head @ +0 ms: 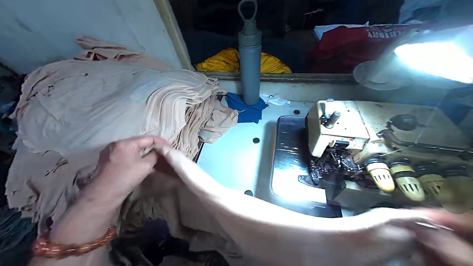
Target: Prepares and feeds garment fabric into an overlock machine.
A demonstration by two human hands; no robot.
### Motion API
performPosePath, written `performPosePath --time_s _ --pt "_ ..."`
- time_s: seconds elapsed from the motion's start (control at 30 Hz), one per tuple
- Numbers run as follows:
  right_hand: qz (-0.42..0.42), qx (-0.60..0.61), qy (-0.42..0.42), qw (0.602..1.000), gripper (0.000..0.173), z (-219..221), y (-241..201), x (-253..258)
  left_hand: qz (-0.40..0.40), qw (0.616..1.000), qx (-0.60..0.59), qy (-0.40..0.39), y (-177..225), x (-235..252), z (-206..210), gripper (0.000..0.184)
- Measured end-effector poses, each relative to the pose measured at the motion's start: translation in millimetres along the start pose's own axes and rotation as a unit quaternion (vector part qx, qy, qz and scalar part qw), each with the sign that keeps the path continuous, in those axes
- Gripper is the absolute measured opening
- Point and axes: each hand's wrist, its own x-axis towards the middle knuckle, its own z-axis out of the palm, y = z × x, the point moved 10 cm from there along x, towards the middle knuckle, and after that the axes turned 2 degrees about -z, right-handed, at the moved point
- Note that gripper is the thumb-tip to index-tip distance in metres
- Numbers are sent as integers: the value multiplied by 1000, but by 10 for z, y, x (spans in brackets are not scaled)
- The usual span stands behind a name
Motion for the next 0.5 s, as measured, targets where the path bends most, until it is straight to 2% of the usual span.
performPosePath --time_s 0.03,0.07,0.1,0.13,0.2,0.23,0.37,0.5 --pt "2 -16 -2 1000 19 176 87 49 49 998 7 24 352 39 78 29" --pt "-10 -21 2 1000 17 332 165 103 138 990 -13 13 696 17 258 33" --pt "-31 -23 10 999 15 464 234 153 216 973 -78 -25 1037 -39 509 34" --pt "-50 -21 17 998 14 571 295 192 261 949 -152 -93 1320 -112 816 36" --pt "-81 -26 27 996 14 699 389 234 261 905 -259 -214 1663 -276 1317 35" --pt "-84 -26 35 996 14 727 420 240 244 902 -273 -228 1701 -304 1439 33" --pt "-62 1 52 997 9 761 514 234 214 937 -238 -143 1564 -230 1461 9" --pt "-52 11 53 997 11 780 559 208 190 938 -255 -141 1487 -249 1483 3"
